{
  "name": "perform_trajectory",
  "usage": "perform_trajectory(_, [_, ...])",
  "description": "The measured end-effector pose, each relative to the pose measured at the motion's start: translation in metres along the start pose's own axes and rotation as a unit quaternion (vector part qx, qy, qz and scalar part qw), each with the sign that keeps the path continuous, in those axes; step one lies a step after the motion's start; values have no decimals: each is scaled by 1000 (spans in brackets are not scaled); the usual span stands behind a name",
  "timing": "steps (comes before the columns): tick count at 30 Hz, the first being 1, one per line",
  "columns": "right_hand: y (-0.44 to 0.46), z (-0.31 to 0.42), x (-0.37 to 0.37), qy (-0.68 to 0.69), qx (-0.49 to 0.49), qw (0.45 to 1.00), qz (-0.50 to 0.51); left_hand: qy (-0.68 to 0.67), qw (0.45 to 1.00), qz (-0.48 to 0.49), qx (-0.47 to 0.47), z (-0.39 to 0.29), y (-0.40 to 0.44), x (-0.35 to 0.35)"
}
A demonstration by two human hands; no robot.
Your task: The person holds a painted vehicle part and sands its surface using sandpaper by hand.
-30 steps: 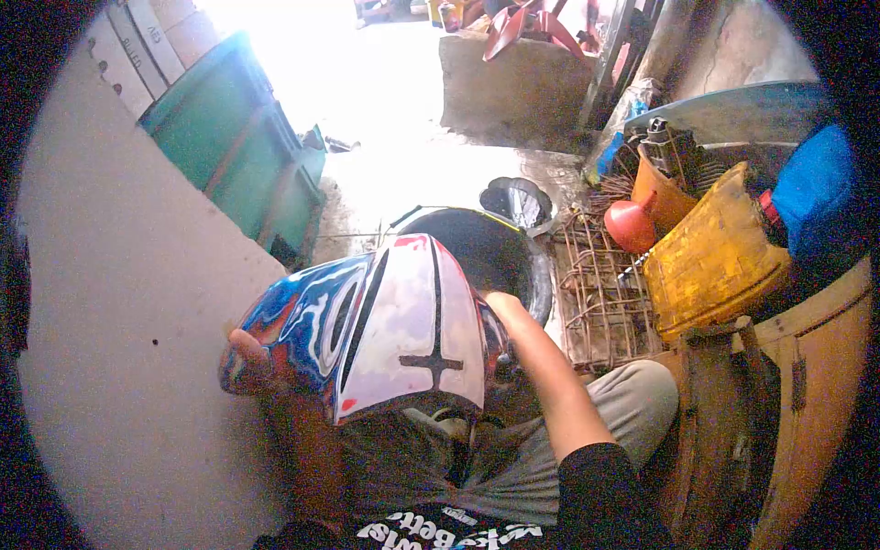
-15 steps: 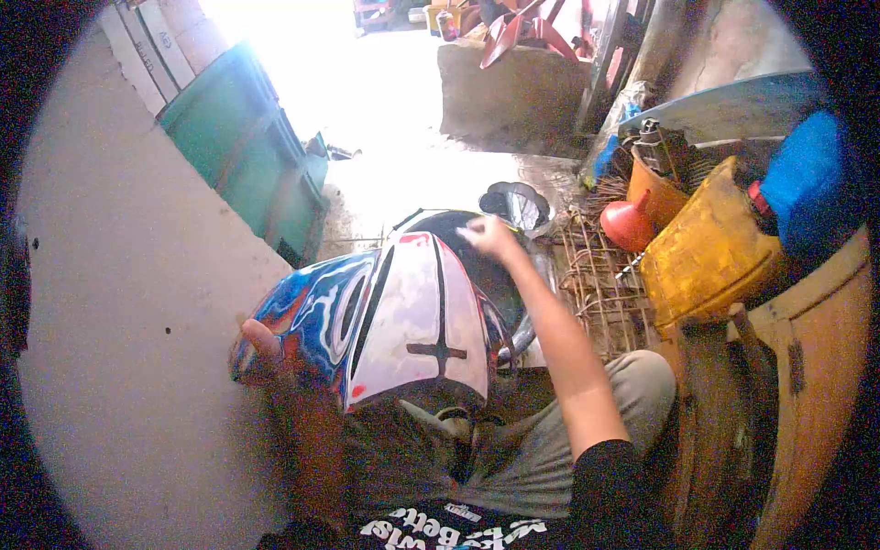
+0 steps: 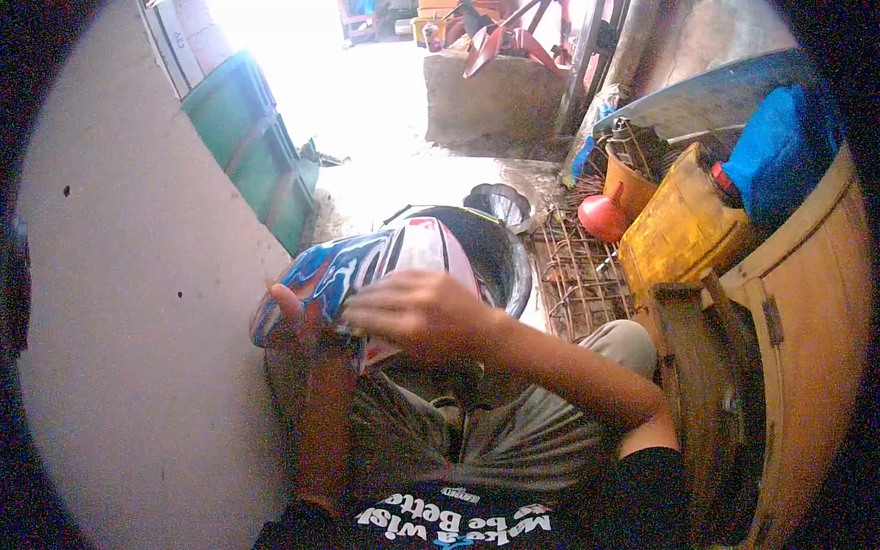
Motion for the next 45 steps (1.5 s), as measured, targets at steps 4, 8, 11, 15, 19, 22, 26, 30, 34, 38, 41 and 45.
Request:
perform_trajectory(4, [-16,-86,7,-40,-140,989,22,-149,985,55,71,14,-8,-22])
perform_trajectory(8, [-18,-101,3,-85,-232,966,77,-85,993,76,40,7,-11,-25])
perform_trajectory(11, [-1,-44,8,-39,-147,988,18,4,998,58,-24,0,-11,-29])
perform_trajectory(15, [-4,-35,9,-63,-144,986,47,39,999,8,-30,6,-14,-32])
perform_trajectory(19, [-4,-77,15,-72,-222,971,57,20,998,61,13,27,-17,-40])
perform_trajectory(22, [5,-28,6,-13,-137,990,26,10,999,30,13,29,-19,-32])
perform_trajectory(26, [14,-34,4,-30,-146,988,28,-18,999,22,29,36,-20,-24])
perform_trajectory(30, [14,-43,8,-55,-148,988,3,-11,998,64,4,33,-25,-39])
perform_trajectory(34, [6,9,19,-29,-23,999,-29,-331,934,79,110,43,-23,-32])
perform_trajectory(38, [-32,-85,23,-103,-174,979,38,-5,999,24,48,28,-17,-33])
perform_trajectory(41, [-18,-28,20,-79,-60,995,27,3,1000,27,4,26,-10,-29])
perform_trajectory(45, [-13,-12,22,-23,-4,1000,-8,1,1000,13,26,21,-11,-29])
Point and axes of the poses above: each hand's wrist, its own y-axis towards the middle knuckle, its own x-axis out of the back of the hand, z = x × y, the point moved 10 cm from there along y, towards the middle knuckle, and after that the axes turned 11 degrees about -z, right-handed, at the moved point
